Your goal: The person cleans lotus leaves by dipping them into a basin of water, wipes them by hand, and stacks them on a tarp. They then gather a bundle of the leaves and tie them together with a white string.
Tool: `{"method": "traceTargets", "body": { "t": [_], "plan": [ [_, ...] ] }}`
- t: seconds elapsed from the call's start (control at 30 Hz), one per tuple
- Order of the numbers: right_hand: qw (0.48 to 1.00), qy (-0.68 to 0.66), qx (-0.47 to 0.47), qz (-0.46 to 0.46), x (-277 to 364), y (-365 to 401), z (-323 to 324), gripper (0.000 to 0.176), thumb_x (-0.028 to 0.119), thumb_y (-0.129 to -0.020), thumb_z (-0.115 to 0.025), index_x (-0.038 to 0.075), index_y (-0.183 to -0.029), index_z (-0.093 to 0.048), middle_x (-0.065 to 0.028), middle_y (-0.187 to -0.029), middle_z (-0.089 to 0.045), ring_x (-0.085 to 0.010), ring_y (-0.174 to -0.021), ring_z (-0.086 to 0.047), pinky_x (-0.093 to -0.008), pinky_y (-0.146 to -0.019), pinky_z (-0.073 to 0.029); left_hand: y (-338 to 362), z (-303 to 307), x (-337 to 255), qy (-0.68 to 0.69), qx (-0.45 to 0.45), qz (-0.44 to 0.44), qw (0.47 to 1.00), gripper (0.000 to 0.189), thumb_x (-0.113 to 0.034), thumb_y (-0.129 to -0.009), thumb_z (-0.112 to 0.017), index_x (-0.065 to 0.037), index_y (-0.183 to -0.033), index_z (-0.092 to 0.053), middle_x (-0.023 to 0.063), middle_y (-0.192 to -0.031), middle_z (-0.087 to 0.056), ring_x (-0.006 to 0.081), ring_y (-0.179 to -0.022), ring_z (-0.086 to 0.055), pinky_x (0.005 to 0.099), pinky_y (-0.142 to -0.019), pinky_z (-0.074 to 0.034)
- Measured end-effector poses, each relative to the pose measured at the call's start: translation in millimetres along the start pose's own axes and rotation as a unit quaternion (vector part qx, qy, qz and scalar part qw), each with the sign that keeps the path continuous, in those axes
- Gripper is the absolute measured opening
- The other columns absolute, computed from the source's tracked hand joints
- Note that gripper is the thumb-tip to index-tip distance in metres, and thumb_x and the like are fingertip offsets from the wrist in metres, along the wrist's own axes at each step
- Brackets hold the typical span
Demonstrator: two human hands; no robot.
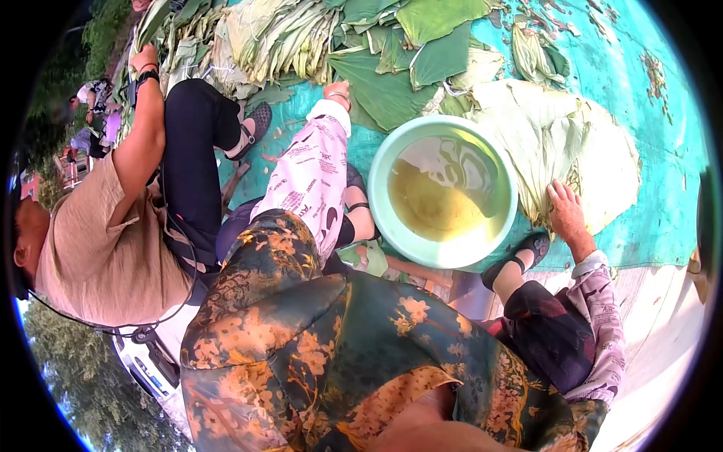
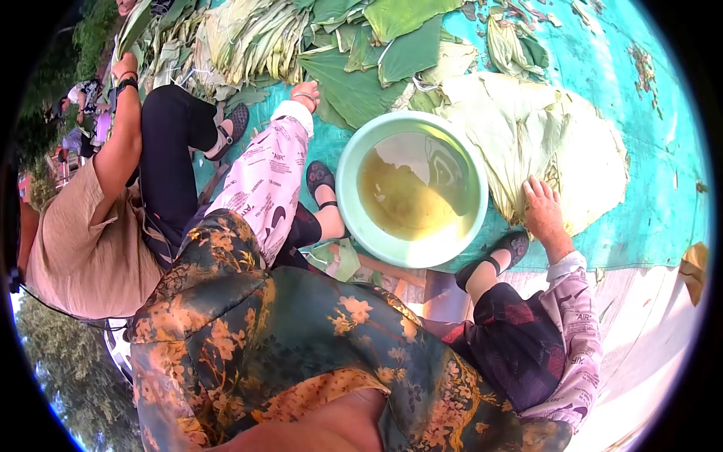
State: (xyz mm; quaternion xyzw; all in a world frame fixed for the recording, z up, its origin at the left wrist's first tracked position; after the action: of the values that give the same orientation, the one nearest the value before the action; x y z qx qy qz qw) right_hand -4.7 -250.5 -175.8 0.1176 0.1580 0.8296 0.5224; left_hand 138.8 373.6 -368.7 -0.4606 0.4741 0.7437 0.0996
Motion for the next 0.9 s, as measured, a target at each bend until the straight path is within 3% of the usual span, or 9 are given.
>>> {"method": "traceTargets", "body": {
  "t": [0.17,0.27,0.4,0.53,0.67,0.8,0.83,0.87,0.9],
  "plan": [
    [1.0,0.002,-0.002,0.001,1.0,0.7,2.4,0.064,0.002,-0.065,-0.056,0.007,-0.126,-0.039,-0.0095,-0.134,-0.035,-0.028,-0.123,-0.032,-0.0396,-0.1,-0.028,42.4,-24.8,-33.1,0.021,0.013,0.024,0.999,0.037,-0.026,-0.087,-0.053,-0.009,-0.118,-0.049,0.0071,-0.118,-0.054,0.0225,-0.104,-0.051,0.0429,-0.083,-0.04],
    [1.0,-0.006,0.001,0.003,3.3,3.5,2.7,0.063,0.003,-0.065,-0.056,0.007,-0.125,-0.04,-0.01,-0.134,-0.036,-0.0282,-0.123,-0.033,-0.0397,-0.1,-0.028,-14.7,-19.4,-38.1,0.086,0.064,-0.014,0.994,0.038,-0.031,-0.086,-0.055,-0.01,-0.118,-0.049,0.0062,-0.116,-0.055,0.0227,-0.106,-0.051,0.0411,-0.085,-0.039],
    [1.0,-0.009,-0.013,0.015,2.1,5.6,3.6,0.062,0.003,-0.064,-0.055,0.007,-0.125,-0.042,-0.0107,-0.133,-0.037,-0.0282,-0.122,-0.033,-0.0395,-0.1,-0.028,-26.1,-29.5,-70.0,0.177,0.078,-0.069,0.979,0.03,-0.026,-0.084,-0.059,-0.009,-0.109,-0.055,0.008,-0.105,-0.06,0.0254,-0.097,-0.056,0.0462,-0.081,-0.044],
    [1.0,-0.01,-0.016,0.025,1.8,4.4,0.6,0.061,0.002,-0.065,-0.055,0.007,-0.124,-0.042,-0.0109,-0.133,-0.037,-0.0281,-0.122,-0.034,-0.0396,-0.1,-0.028,10.6,-16.7,-111.2,0.178,0.042,-0.145,0.972,0.029,-0.016,-0.08,-0.065,-0.006,-0.106,-0.056,0.0111,-0.104,-0.06,0.0293,-0.091,-0.058,0.0478,-0.077,-0.047],
    [0.999,-0.002,-0.012,0.029,-2.5,1.6,-6.7,0.061,0.003,-0.065,-0.055,0.007,-0.124,-0.042,-0.0104,-0.134,-0.036,-0.028,-0.123,-0.033,-0.04,-0.1,-0.028,74.0,-2.9,-133.3,0.107,-0.117,-0.215,0.964,0.035,-0.008,-0.073,-0.07,0.0,-0.103,-0.055,0.0121,-0.099,-0.061,0.026,-0.083,-0.059,0.0363,-0.074,-0.048],
    [0.999,-0.031,0.011,0.018,-15.1,-1.6,-16.3,0.06,0.005,-0.066,-0.056,0.007,-0.124,-0.042,-0.0107,-0.135,-0.035,-0.0289,-0.124,-0.033,-0.0413,-0.1,-0.03,73.7,-3.0,-160.0,0.159,-0.046,-0.272,0.948,0.042,-0.007,-0.072,-0.07,0.002,-0.109,-0.053,0.0121,-0.096,-0.061,0.0238,-0.079,-0.059,0.0349,-0.072,-0.047],
    [0.999,-0.039,0.016,0.016,-18.0,-4.3,-17.1,0.06,0.006,-0.067,-0.057,0.007,-0.124,-0.042,-0.0109,-0.135,-0.035,-0.0292,-0.124,-0.033,-0.0417,-0.1,-0.03,123.4,-9.5,-181.6,0.175,0.022,-0.307,0.935,0.042,-0.006,-0.072,-0.069,0.001,-0.11,-0.052,0.0126,-0.096,-0.061,0.0247,-0.078,-0.059,0.0353,-0.071,-0.047],
    [0.999,-0.047,0.022,0.014,-21.2,-6.8,-19.3,0.059,0.007,-0.067,-0.057,0.007,-0.125,-0.042,-0.0111,-0.135,-0.035,-0.0295,-0.124,-0.034,-0.0421,-0.099,-0.03,138.0,-6.3,-192.3,0.193,0.019,-0.306,0.932,0.028,-0.001,-0.07,-0.069,-0.001,-0.097,-0.062,0.005,-0.085,-0.064,0.0172,-0.071,-0.058,0.0311,-0.069,-0.046],
    [0.996,-0.084,0.034,-0.004,-33.6,-11.7,-27.5,0.058,0.01,-0.069,-0.06,0.007,-0.124,-0.042,-0.0137,-0.135,-0.036,-0.032,-0.123,-0.035,-0.0422,-0.099,-0.033,136.9,-11.3,-199.2,0.191,0.03,-0.315,0.929,0.027,-0.002,-0.071,-0.068,-0.001,-0.097,-0.062,0.0052,-0.085,-0.064,0.0176,-0.072,-0.058,0.0312,-0.069,-0.046]
  ]
}}
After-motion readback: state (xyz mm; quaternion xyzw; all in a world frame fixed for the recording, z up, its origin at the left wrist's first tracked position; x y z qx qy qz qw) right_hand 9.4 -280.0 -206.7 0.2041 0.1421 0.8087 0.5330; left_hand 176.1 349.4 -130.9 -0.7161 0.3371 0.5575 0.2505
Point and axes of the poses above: each hand's wrist, its own y-axis away from the middle knuckle, its own z-axis out of the back of the hand, x = y × z, the point moved 8 cm from there along -y, towards the middle knuckle
